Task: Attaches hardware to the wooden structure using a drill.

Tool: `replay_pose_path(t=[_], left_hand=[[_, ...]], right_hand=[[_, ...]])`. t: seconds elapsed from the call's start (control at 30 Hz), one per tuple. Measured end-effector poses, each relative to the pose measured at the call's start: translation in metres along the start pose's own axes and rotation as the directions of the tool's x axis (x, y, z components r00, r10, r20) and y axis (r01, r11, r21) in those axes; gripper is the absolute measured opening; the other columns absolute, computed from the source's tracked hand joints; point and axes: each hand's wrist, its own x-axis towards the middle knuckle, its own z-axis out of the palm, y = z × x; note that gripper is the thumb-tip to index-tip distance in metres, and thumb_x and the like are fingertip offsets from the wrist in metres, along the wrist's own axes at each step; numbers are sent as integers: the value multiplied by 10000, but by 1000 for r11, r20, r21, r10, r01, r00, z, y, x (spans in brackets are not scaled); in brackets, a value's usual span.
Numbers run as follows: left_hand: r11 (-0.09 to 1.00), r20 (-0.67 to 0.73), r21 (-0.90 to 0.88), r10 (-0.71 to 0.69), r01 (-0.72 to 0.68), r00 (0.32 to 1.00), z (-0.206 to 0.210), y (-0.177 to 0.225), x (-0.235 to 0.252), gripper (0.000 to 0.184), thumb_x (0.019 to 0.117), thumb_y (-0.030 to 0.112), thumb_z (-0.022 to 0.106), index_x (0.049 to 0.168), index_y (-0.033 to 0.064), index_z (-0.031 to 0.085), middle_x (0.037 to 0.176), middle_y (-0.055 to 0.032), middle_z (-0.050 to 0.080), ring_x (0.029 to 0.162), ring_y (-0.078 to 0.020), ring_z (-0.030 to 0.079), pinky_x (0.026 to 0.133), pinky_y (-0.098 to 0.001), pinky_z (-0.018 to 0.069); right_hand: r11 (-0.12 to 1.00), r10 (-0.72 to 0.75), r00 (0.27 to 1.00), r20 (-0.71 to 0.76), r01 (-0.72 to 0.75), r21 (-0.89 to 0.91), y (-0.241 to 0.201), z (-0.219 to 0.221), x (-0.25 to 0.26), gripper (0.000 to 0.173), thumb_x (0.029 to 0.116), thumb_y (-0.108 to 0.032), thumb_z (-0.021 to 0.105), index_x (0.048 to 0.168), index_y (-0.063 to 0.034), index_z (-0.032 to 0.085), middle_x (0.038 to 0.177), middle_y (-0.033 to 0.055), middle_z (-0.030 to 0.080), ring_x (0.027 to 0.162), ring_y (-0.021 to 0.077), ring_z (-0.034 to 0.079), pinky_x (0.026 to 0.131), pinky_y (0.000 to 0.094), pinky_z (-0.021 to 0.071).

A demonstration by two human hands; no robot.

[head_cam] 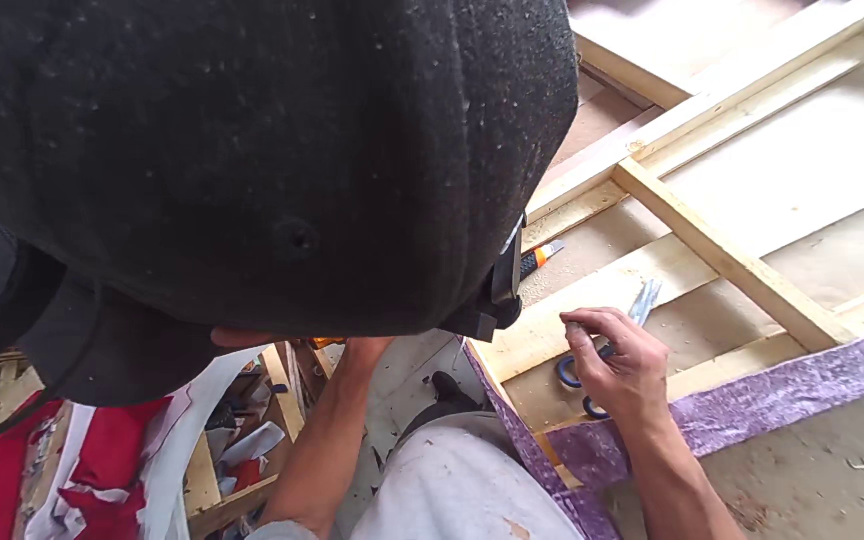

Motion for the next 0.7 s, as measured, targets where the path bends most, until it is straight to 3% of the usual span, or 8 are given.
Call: replay_pose_path(t=[0.33,0.43,0.7], left_hand=[[996,-51,58,74,-71,996,6,-1,5,266,902,242,666,997,14,767,1007,-221,749,1011,-403,720,887,-600,542],[1000,43,20,8,-9,999,-4,5,7,293,909,239,674,1038,-14,748,1053,-259,728,1070,-438,690,933,-633,505],[999,88,31,-43,41,995,-6,8,9,315,901,245,683,1057,-21,745,1089,-269,720,1113,-454,669,972,-641,478]], right_hand=[[1000,2,1000,2,-2,12,0,0,0,258,987,-176,547,1032,-26,753,991,96,736,848,104,695,755,251,590],[1000,2,1000,4,-2,6,-1,0,0,265,988,-183,545,1028,-24,753,990,99,738,846,108,697,756,261,591],[1000,7,1000,7,-7,2,0,0,0,264,991,-184,546,1031,-26,753,991,102,739,849,117,699,757,267,592]])
